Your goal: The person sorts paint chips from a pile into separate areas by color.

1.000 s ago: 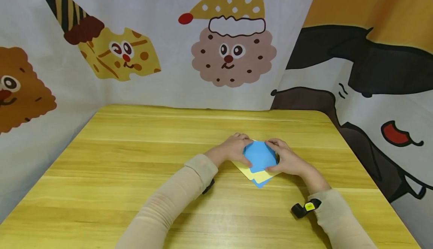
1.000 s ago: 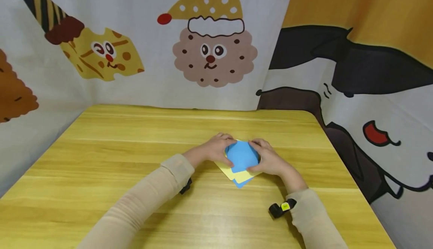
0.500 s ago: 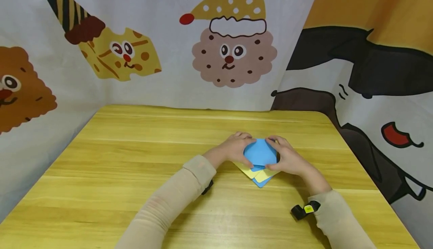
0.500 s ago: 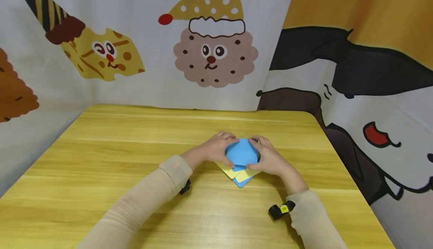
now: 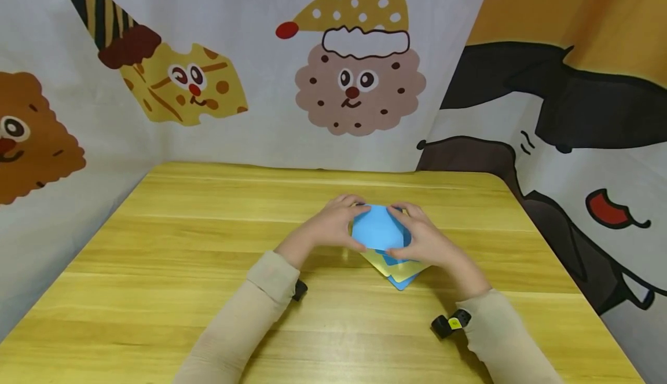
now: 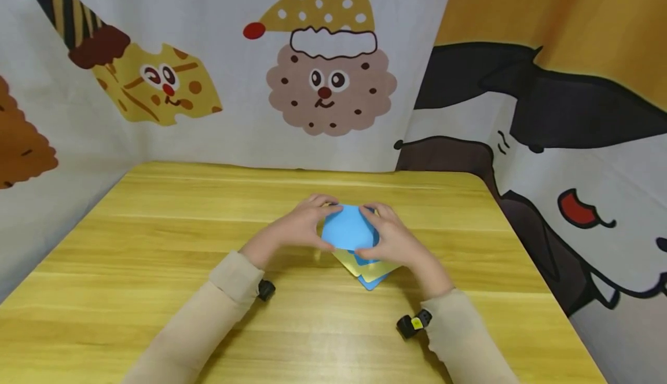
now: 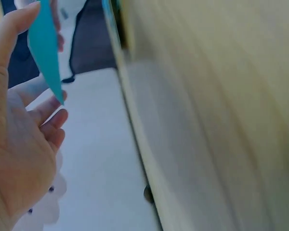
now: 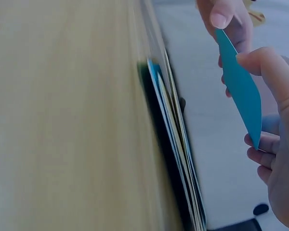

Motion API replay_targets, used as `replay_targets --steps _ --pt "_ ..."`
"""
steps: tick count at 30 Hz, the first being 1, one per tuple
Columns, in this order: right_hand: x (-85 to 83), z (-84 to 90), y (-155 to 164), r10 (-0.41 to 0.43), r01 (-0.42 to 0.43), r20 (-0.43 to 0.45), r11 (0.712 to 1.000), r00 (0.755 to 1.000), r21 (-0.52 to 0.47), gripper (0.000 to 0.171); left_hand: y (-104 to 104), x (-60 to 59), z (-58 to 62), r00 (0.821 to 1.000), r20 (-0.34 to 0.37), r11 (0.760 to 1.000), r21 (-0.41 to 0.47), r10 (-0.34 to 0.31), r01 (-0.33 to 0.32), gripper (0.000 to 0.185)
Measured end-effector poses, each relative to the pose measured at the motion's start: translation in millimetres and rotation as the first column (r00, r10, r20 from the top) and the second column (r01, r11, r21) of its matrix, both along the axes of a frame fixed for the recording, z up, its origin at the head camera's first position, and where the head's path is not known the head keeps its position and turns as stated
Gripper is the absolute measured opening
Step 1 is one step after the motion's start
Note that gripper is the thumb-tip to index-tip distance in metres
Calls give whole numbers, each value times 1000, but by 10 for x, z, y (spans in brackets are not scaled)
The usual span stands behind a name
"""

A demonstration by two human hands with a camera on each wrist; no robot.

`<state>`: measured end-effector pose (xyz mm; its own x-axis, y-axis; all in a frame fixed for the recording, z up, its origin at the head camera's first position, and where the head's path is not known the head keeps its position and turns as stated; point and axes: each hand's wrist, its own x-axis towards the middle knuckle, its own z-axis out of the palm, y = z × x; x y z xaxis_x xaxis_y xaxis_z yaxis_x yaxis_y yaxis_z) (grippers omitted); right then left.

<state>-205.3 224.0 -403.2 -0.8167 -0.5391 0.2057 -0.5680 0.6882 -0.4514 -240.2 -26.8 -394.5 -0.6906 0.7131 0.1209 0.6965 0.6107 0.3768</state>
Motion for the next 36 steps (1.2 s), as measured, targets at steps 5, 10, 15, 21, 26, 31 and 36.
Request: replay_targets --steps 5,10,15,21,26,31,36 --pt "-47 28 -231 13 -13 -2 1000 1000 -6 93 -229 24 28 999 16 999 16 46 -46 94" --pt "-104 26 -453 18 -17 25 1000 1000 -5 93 -452 10 38 997 46 997 36 70 -71 93" --pt "-166 -4 -687 31 -30 66 1000 997 -8 93 -667 -25 14 993 74 995 25 90 -92 93" --pt "-255 -84 -925 19 -20 105 1000 994 9 93 -866 -66 -7 989 100 993 13 112 -113 92" --pt "-349 -154 -1096 18 -22 109 999 994 35 95 -1007 -105 -40 987 99 992 -22 125 -123 92" --pt "-431 -196 -1225 24 -28 140 999 990 27 95 -1118 -137 -58 979 135 988 -37 153 -149 91" --pt "-518 -237 -1311 23 -33 157 997 987 64 96 -1184 -179 -80 974 150 985 -52 168 -162 91"
